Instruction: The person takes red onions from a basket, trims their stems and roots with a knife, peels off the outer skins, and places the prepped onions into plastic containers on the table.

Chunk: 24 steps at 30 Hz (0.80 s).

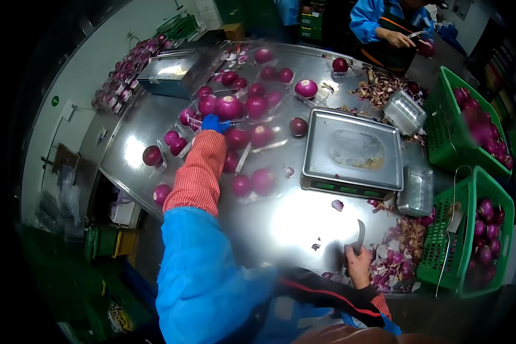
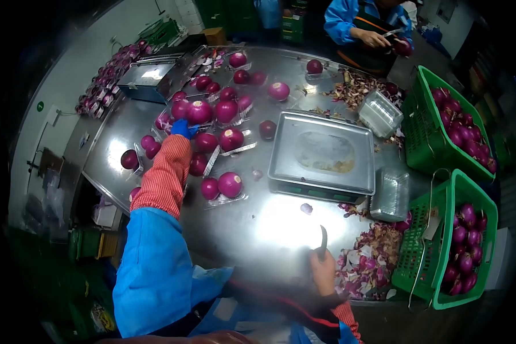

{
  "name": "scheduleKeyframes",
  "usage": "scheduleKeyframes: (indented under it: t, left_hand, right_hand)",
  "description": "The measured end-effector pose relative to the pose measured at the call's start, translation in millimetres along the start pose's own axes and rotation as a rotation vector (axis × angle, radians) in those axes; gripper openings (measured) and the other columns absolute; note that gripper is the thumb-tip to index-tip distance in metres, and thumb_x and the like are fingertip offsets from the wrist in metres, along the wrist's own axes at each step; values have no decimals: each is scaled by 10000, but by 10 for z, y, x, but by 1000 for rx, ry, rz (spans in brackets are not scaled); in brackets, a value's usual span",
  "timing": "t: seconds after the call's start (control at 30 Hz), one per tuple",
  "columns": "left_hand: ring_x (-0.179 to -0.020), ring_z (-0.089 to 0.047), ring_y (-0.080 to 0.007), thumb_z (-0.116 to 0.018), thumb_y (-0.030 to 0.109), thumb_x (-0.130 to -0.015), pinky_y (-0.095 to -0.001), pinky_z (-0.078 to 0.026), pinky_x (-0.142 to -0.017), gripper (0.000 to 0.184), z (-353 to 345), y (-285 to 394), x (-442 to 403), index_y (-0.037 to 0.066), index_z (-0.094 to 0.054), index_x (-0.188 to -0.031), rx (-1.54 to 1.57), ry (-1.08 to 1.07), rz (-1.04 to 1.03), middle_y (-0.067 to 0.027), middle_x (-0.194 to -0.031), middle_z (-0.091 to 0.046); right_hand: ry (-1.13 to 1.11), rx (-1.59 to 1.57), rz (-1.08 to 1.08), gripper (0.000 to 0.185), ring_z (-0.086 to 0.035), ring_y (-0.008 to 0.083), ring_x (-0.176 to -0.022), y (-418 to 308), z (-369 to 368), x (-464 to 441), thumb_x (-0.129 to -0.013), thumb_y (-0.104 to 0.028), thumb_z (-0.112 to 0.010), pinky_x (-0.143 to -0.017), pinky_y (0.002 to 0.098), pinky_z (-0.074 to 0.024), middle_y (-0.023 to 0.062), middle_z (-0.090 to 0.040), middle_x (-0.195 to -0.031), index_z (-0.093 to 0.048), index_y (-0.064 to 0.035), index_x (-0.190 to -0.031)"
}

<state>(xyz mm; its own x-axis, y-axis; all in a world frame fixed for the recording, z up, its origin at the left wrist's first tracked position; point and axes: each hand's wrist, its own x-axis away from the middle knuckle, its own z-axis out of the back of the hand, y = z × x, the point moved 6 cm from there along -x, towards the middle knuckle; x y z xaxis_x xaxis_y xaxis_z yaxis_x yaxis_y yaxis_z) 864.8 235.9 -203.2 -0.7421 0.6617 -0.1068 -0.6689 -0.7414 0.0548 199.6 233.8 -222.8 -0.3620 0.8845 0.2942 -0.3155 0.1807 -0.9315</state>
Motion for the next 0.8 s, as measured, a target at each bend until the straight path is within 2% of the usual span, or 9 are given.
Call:
scheduleKeyframes:
  t: [0.07,0.13,0.2,0.27,0.33,0.4,0.53,0.6,0.8]
  left_hand:
    - [-1039,-616,-364,-786,413,-680,-441,-480,-932,560,-70,99,65,28,-661,-1067,-53,-86,-41,-193,-1050,-670]
    - [-985,-632,-314,-758,368,-736,-405,-494,-901,497,-494,-330,40,17,-644,-1069,628,373,327,-169,-1019,-672]
    - [-943,-634,-260,-713,319,-803,-369,-502,-870,420,-507,-221,267,9,-626,-1074,1018,612,382,-143,-993,-668]
    - [-911,-623,-200,-651,266,-880,-335,-505,-838,334,186,643,896,2,-609,-1081,1115,622,116,-115,-971,-657]
    - [-838,-632,-171,-596,197,-930,-295,-497,-791,238,331,1642,1298,10,-614,-1076,1397,230,-232,-91,-897,-664]
    - [-819,-635,-156,-566,154,-953,-287,-497,-784,180,577,2759,1959,10,-647,-1025,1416,-306,-154,-84,-901,-674]
    - [-946,-657,-256,-592,223,-935,-353,-503,-843,263,714,4586,2913,32,-663,-1101,1139,-459,-855,-145,-1047,-674]
    - [-992,-619,-355,-592,232,-920,-413,-488,-878,286,657,5384,3223,34,-637,-1121,944,-239,-1190,-183,-1062,-649]
    - [-968,-665,-313,-639,283,-826,-442,-474,-856,285,72,6426,3542,117,-698,-1050,-209,-402,-1272,-131,-1008,-700]
  right_hand:
    - [6,2,40,173,-458,70,-541,62,16,-3,-917,-139,-612,-493,235,-370,-19,-530,-652,-561,-27,-796]
    - [17,-33,35,209,-452,65,-560,29,34,25,-930,-165,-608,-504,234,-361,-24,-523,-656,-562,-31,-776]
    - [2,-60,-16,221,-453,66,-567,162,103,35,-935,-177,-600,-509,239,-357,-27,-521,-651,-564,-35,-769]
    - [13,-69,-21,255,-450,69,-566,245,175,65,-944,-206,-583,-505,248,-345,-24,-507,-628,-562,-45,-747]
    - [77,-4,56,275,-441,69,-551,337,249,94,-945,-213,-582,-492,252,-336,-20,-495,-610,-554,-47,-727]
    - [133,24,82,299,-436,70,-529,400,335,150,-948,-223,-579,-476,255,-330,-14,-486,-595,-544,-49,-706]
    - [117,-102,60,277,-455,71,-495,495,521,198,-948,-205,-589,-460,256,-350,-23,-501,-596,-544,-41,-729]
    - [167,-122,85,246,-452,64,-503,534,685,251,-946,-185,-595,-465,250,-350,-32,-498,-605,-552,-37,-754]
    - [357,-333,-97,203,-437,47,-538,418,1299,669,-945,-176,-594,-489,231,-347,-46,-498,-634,-584,-28,-807]
